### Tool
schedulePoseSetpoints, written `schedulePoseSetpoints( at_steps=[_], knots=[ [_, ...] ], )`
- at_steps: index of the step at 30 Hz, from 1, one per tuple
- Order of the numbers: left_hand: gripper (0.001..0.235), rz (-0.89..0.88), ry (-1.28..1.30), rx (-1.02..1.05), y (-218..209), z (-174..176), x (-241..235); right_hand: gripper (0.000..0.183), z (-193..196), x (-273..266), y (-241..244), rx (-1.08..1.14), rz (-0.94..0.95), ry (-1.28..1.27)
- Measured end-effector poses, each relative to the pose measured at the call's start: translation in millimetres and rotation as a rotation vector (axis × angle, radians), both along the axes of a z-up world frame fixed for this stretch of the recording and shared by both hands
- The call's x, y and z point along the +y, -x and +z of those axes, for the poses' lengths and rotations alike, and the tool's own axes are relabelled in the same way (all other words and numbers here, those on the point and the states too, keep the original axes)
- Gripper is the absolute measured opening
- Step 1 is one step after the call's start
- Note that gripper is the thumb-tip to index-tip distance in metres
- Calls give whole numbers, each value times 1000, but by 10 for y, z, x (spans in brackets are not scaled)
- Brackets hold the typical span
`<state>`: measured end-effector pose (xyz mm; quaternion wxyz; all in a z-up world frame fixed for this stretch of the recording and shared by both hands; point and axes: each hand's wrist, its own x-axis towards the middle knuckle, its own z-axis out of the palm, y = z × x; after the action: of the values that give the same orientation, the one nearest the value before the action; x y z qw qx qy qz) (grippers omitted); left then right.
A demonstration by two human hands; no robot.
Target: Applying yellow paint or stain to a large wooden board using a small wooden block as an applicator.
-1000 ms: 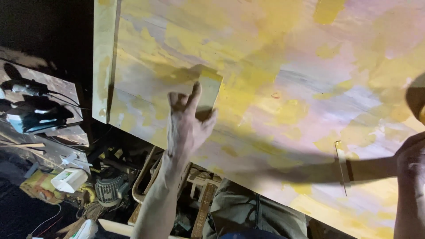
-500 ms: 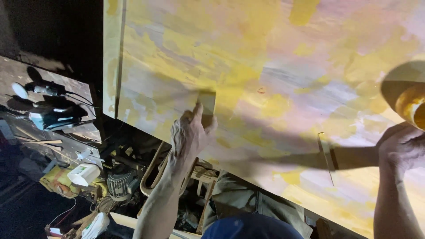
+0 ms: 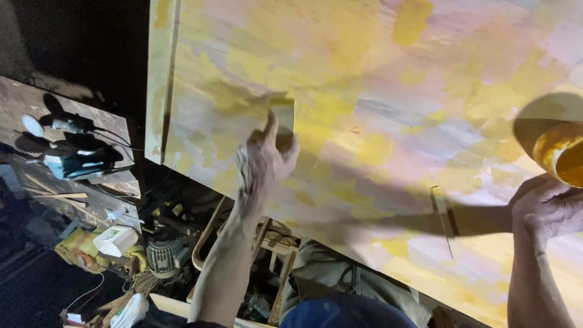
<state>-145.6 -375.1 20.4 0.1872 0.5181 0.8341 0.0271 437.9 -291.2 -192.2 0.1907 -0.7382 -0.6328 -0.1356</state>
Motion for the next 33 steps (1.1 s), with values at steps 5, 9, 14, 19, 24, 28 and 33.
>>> schedulePoseSetpoints(
  at_steps=[5, 9, 14, 19, 24, 28, 33],
  knots=[
    [74, 107, 158, 25, 55, -244, 202, 42, 55, 15, -25, -24, -28, 159],
    [36, 1, 118, -132, -67, 103, 115, 29, 677, 173, 560, -28, 82, 99],
    [71, -44, -46, 130, -164, -179, 130, 20, 579, 210, 557, 27, 119, 34],
    [77, -54, 28, 139, -236, -603, -176, 25, -119, 23, -78, 10, 128, 22],
    [66, -112, -109, 110, -125, -173, 129, 21, 895, 261, 678, -101, 116, 137],
    [64, -125, -126, 122, -72, -304, 323, 29, 472, 150, 345, -24, 22, 109],
    [62, -95, 136, -40, -46, 2, 32, 29, 764, 207, 575, -51, 74, 116]
  ],
)
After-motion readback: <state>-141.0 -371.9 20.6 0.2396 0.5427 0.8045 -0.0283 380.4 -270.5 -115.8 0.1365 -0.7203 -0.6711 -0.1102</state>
